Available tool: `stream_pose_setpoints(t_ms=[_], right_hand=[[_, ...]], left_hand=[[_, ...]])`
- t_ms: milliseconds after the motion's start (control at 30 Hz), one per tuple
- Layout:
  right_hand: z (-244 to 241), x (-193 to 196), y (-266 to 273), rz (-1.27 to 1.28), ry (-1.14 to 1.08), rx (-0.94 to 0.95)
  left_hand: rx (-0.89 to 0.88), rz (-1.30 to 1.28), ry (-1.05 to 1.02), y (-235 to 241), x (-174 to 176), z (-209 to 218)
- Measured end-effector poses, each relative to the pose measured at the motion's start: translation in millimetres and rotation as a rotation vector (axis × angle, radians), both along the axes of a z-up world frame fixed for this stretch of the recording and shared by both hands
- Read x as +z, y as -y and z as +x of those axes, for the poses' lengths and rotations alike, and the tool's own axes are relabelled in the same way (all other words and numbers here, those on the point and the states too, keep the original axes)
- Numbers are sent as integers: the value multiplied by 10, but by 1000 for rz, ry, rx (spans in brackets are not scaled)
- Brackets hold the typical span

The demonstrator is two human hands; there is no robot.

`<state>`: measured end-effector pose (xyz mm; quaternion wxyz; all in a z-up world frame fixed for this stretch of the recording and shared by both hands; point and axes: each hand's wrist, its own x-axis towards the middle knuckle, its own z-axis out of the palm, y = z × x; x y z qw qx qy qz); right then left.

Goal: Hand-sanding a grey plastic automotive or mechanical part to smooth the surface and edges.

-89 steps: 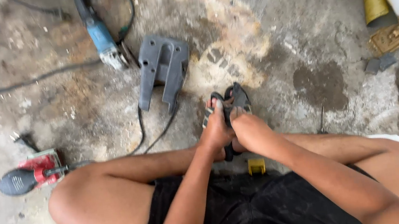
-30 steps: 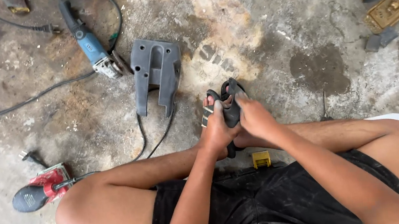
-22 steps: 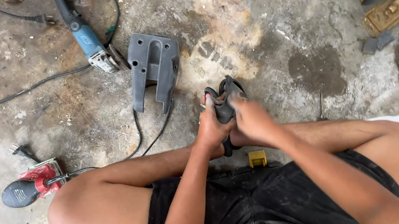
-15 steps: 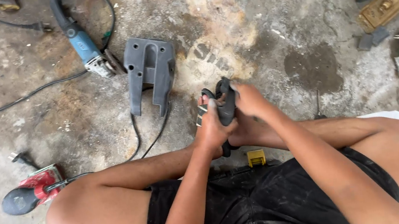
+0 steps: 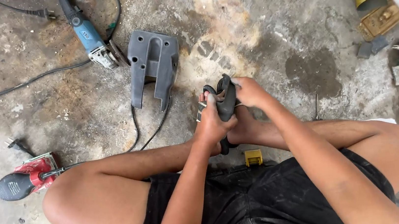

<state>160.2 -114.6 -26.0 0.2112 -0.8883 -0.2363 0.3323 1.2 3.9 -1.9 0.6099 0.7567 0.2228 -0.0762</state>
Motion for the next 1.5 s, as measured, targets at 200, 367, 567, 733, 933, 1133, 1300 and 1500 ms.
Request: stream_pose_setpoints(t_ms=[200,367,567,733,933,1133,1300,1500], right_hand=[[-973,1192,-73,-34,165,227],[-1014,1737,113,320,-127,72],[-203,624,1303,678,-125,-631],[-173,198,1440,816,-550,-865],[-163,257,1329,859,-687,-864],[-200,417,1383,993,-872,-851],[-395,694,1429,1222,-812,-623],[-471,743,1557,1334,-677,-494]], left_hand=[[71,-1,78,57,-279,-14],[49,-99,254,-5,-262,-137],[41,-179,218,-155,-181,-70],[69,-238,159,-192,-95,-18],[116,-386,369,-184,-141,54],[155,-533,558,-259,325,-136],[43,-634,718,-185,710,-267],[31,-790,771,-147,824,-353]])
